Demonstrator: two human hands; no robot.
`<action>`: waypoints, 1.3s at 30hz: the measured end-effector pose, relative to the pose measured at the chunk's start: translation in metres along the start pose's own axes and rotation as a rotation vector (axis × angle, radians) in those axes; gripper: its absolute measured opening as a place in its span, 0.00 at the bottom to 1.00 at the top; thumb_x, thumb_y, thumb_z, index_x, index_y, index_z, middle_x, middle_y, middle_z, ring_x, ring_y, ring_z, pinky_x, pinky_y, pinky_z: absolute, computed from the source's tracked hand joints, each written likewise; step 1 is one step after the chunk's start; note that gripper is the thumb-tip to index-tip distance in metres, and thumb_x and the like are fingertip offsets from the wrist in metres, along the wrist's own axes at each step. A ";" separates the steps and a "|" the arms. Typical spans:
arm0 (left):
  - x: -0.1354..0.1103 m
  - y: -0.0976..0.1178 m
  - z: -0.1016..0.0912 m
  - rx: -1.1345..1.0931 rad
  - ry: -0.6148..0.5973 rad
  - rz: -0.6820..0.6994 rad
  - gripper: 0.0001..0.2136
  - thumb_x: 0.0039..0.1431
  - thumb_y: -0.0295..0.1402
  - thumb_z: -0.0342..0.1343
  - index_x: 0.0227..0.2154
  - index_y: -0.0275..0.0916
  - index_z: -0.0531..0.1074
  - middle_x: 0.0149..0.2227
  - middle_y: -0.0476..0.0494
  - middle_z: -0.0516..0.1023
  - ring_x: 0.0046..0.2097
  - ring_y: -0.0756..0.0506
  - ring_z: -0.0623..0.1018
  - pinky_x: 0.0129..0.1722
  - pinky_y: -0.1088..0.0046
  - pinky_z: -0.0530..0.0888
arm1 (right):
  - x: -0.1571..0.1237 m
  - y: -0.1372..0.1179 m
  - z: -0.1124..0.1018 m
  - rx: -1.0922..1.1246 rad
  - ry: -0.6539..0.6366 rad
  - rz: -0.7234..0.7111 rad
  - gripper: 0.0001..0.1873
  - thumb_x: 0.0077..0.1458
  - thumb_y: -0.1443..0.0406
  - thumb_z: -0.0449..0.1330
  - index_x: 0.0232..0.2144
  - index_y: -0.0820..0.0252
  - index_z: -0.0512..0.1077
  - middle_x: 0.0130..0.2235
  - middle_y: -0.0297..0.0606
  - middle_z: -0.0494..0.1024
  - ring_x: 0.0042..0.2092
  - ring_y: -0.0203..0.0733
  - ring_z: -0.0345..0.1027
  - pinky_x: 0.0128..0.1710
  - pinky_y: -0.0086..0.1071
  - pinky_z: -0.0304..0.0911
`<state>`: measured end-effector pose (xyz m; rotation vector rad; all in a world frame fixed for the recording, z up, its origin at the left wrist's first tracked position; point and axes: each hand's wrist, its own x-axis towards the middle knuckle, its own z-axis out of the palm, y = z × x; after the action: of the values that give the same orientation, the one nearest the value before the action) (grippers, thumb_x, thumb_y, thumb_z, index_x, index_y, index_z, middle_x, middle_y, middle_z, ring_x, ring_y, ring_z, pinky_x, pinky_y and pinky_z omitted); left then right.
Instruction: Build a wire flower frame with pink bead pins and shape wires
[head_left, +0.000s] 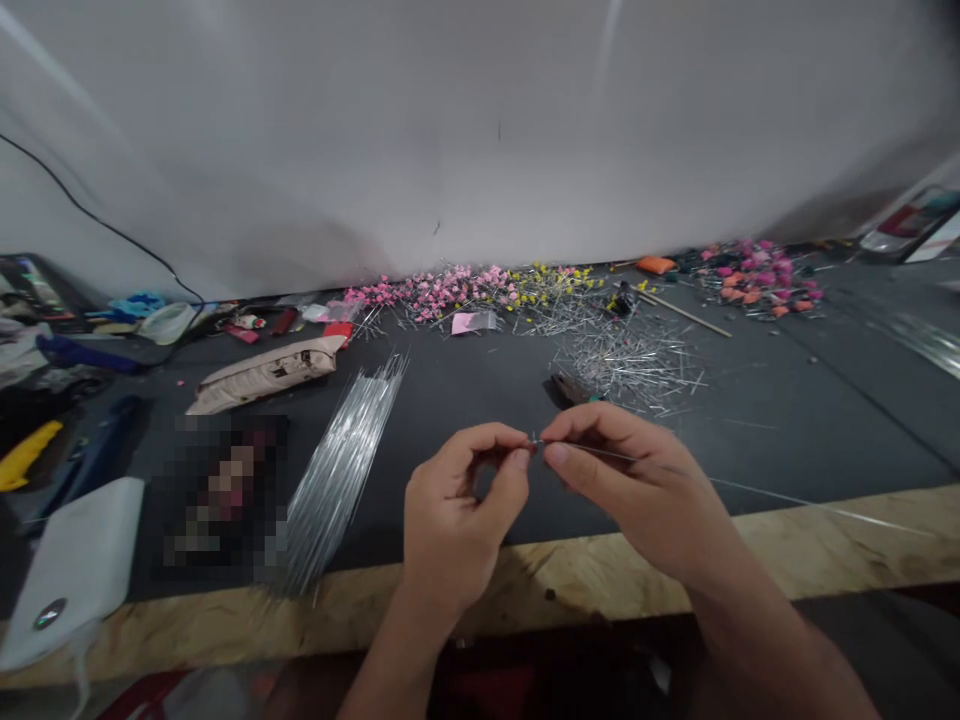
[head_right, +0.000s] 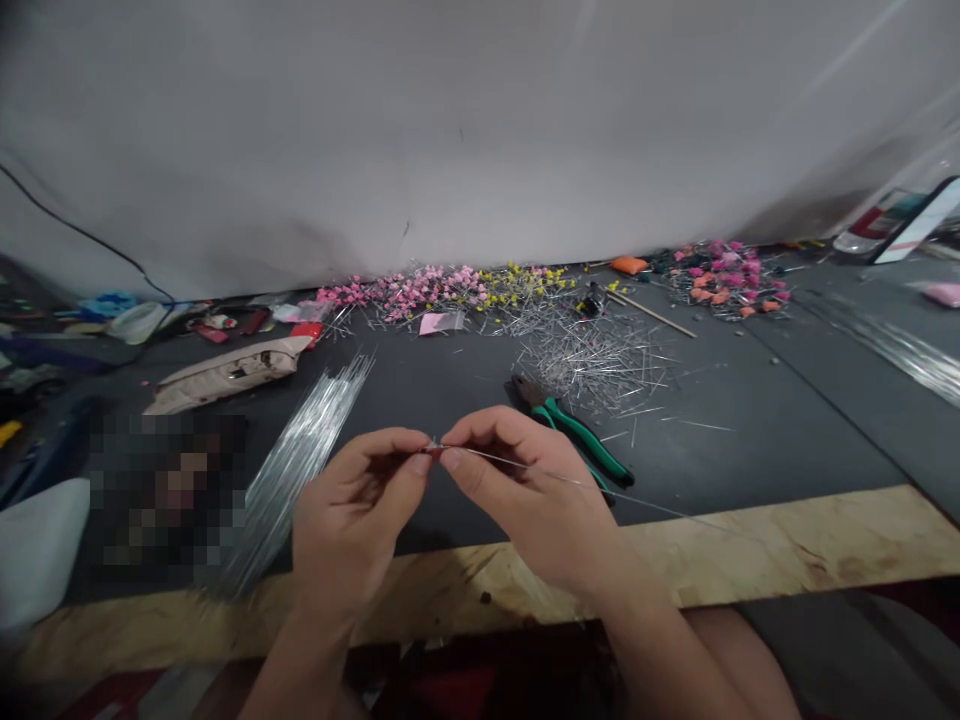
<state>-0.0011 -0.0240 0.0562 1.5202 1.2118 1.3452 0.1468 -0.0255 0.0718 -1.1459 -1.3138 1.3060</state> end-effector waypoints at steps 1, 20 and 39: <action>0.000 0.001 0.000 -0.065 -0.014 -0.058 0.05 0.52 0.27 0.56 0.32 0.42 0.73 0.29 0.51 0.76 0.29 0.54 0.74 0.30 0.82 0.71 | 0.000 -0.001 0.000 -0.024 -0.009 -0.016 0.02 0.52 0.66 0.59 0.31 0.54 0.71 0.26 0.27 0.70 0.27 0.27 0.61 0.24 0.19 0.58; -0.007 -0.001 0.004 -0.285 -0.198 -0.380 0.05 0.52 0.33 0.57 0.30 0.38 0.72 0.24 0.52 0.71 0.25 0.55 0.68 0.26 0.81 0.66 | -0.006 0.001 -0.016 -0.384 -0.053 -0.112 0.05 0.54 0.62 0.56 0.31 0.55 0.72 0.29 0.32 0.72 0.30 0.35 0.64 0.30 0.28 0.60; -0.009 -0.003 0.002 -0.314 -0.179 -0.231 0.06 0.49 0.36 0.59 0.28 0.40 0.76 0.28 0.47 0.76 0.28 0.50 0.72 0.30 0.76 0.68 | -0.012 0.007 -0.011 -0.224 0.090 -0.184 0.07 0.56 0.60 0.54 0.29 0.54 0.69 0.31 0.34 0.71 0.37 0.40 0.64 0.41 0.36 0.57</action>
<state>0.0003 -0.0320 0.0503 1.2109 0.9785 1.1569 0.1590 -0.0364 0.0649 -1.1896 -1.4887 0.9817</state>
